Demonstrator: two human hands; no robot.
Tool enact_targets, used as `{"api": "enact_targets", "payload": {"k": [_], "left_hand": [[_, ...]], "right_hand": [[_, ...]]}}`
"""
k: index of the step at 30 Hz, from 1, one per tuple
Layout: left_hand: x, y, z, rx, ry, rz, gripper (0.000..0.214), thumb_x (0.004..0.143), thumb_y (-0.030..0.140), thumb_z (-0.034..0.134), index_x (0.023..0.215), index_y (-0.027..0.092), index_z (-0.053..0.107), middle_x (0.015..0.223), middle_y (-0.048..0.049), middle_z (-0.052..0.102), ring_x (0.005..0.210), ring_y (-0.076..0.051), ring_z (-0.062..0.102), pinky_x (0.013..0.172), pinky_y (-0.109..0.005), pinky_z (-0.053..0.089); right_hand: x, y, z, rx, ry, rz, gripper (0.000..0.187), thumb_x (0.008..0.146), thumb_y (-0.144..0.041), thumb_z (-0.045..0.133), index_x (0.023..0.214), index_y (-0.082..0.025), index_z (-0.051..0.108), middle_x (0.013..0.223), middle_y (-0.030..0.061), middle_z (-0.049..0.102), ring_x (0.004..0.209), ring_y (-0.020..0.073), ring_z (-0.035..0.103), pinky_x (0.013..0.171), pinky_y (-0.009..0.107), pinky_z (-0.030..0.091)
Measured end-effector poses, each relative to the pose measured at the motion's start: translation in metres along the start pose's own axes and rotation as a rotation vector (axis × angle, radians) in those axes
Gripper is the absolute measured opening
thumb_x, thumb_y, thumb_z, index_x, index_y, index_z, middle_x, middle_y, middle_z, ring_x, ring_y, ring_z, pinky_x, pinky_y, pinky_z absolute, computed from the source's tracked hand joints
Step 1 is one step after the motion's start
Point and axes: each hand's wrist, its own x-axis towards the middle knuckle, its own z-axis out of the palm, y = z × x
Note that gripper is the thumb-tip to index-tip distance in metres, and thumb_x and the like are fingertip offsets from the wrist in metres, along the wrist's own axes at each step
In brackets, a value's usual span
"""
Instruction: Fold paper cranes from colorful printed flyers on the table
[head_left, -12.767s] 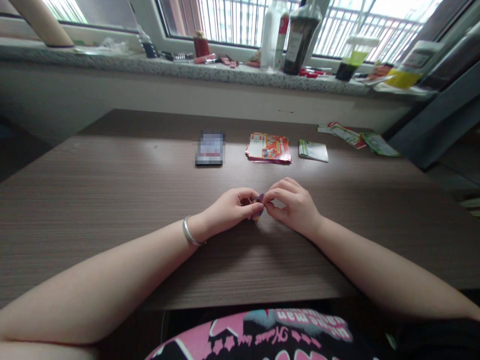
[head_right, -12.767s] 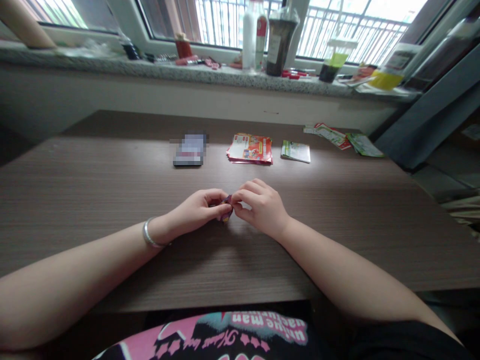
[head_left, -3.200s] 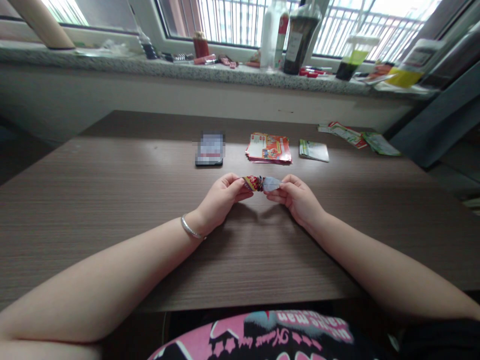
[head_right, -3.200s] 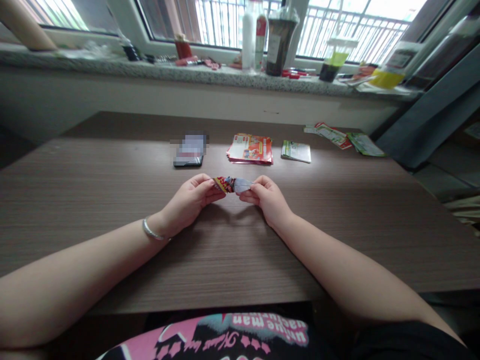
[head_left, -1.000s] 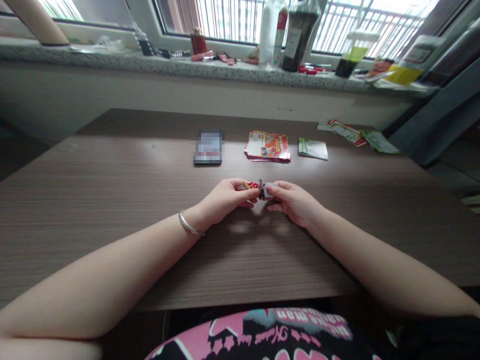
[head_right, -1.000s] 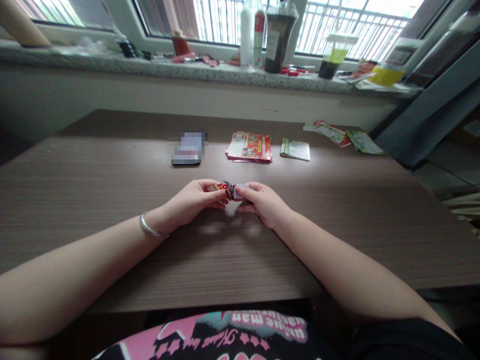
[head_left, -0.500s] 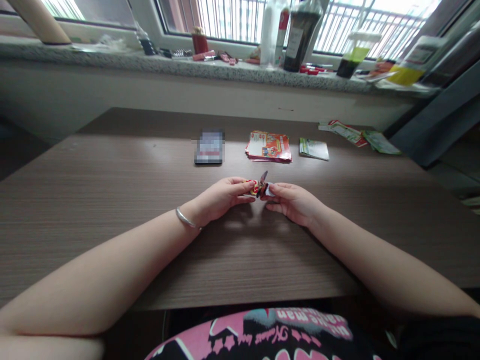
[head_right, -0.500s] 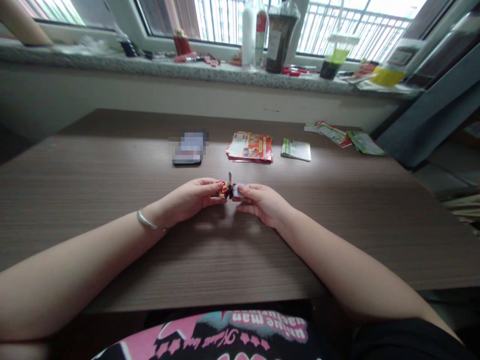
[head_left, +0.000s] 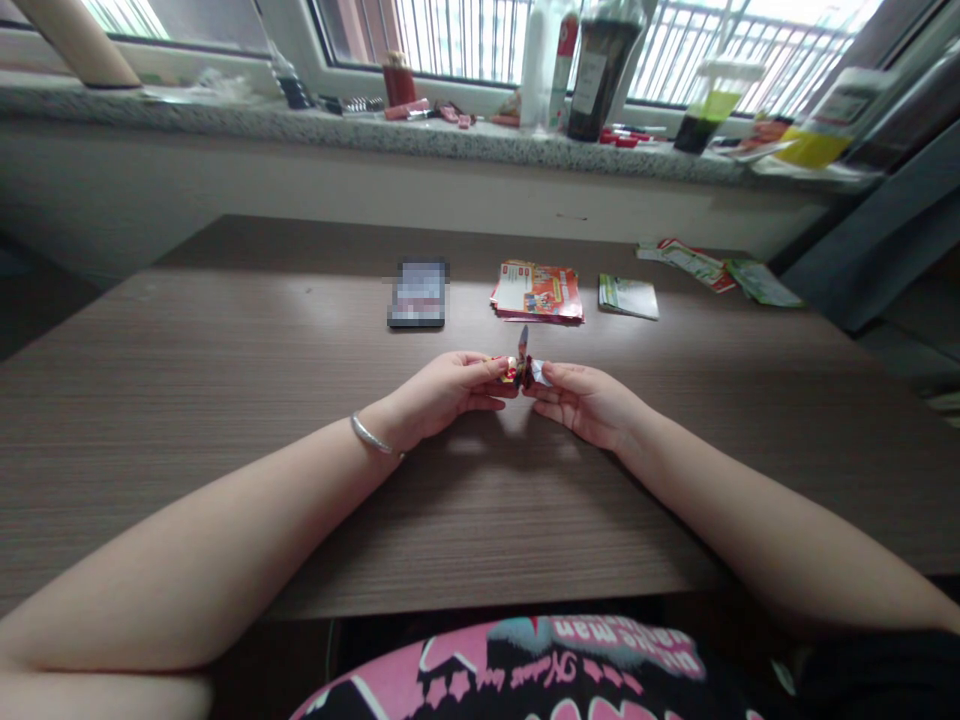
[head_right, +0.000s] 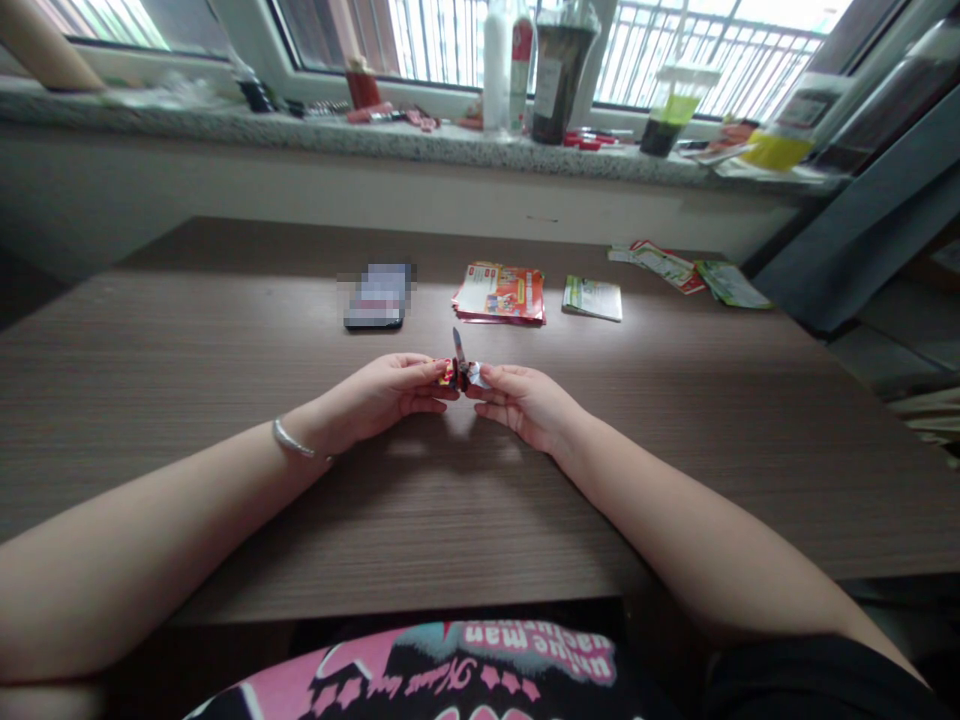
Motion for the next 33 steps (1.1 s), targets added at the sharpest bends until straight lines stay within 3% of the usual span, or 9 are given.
{"api": "enact_targets", "payload": {"k": [12,19,26,33], "left_hand": [[0.0027,-0.0032,-0.0018,-0.08,-0.029,-0.046,0.023,0.08,0.032,0.075,0.088,0.011,0.071,0.086,-0.0079,0.073,0.077,-0.012,0.066,0.07,-0.021,0.052],[0.0014,-0.0029,-0.0003,-0.14,-0.032,-0.032,0.016,0.086,0.027,0.069,0.091,0.012,0.07,0.085,-0.0072,0.074,0.077,-0.012,0.067,0.072,-0.021,0.052],[0.0022,-0.0039,-0.0016,-0.158,-0.019,-0.038,0.016,0.085,0.027,0.07,0.092,0.012,0.071,0.087,-0.0067,0.073,0.078,-0.011,0.066,0.072,-0.021,0.05],[0.0023,-0.0031,-0.0007,-0.167,-0.022,-0.027,0.015,0.086,0.025,0.068,0.091,0.012,0.071,0.086,-0.0062,0.073,0.076,-0.012,0.066,0.071,-0.023,0.052]], "right_hand": [[0.0021,0.0007,-0.0024,0.015,-0.017,-0.005,0.02,0.078,-0.034,0.075,0.091,-0.02,0.071,0.09,0.0036,0.076,0.088,0.015,0.069,0.076,0.026,0.054],[0.0001,-0.0016,0.001,0.066,-0.002,0.022,0.011,0.081,-0.026,0.071,0.09,-0.019,0.071,0.091,0.0019,0.076,0.084,0.0114,0.069,0.066,0.019,0.053],[0.0016,-0.0003,-0.0002,0.023,-0.016,-0.012,0.013,0.082,-0.029,0.071,0.092,-0.021,0.071,0.095,0.0041,0.076,0.093,0.0151,0.069,0.07,0.022,0.053],[0.0001,-0.0029,0.0027,0.108,0.0,0.042,0.012,0.085,-0.019,0.062,0.091,-0.02,0.073,0.095,0.0026,0.076,0.089,0.0125,0.07,0.063,0.018,0.052]]}}
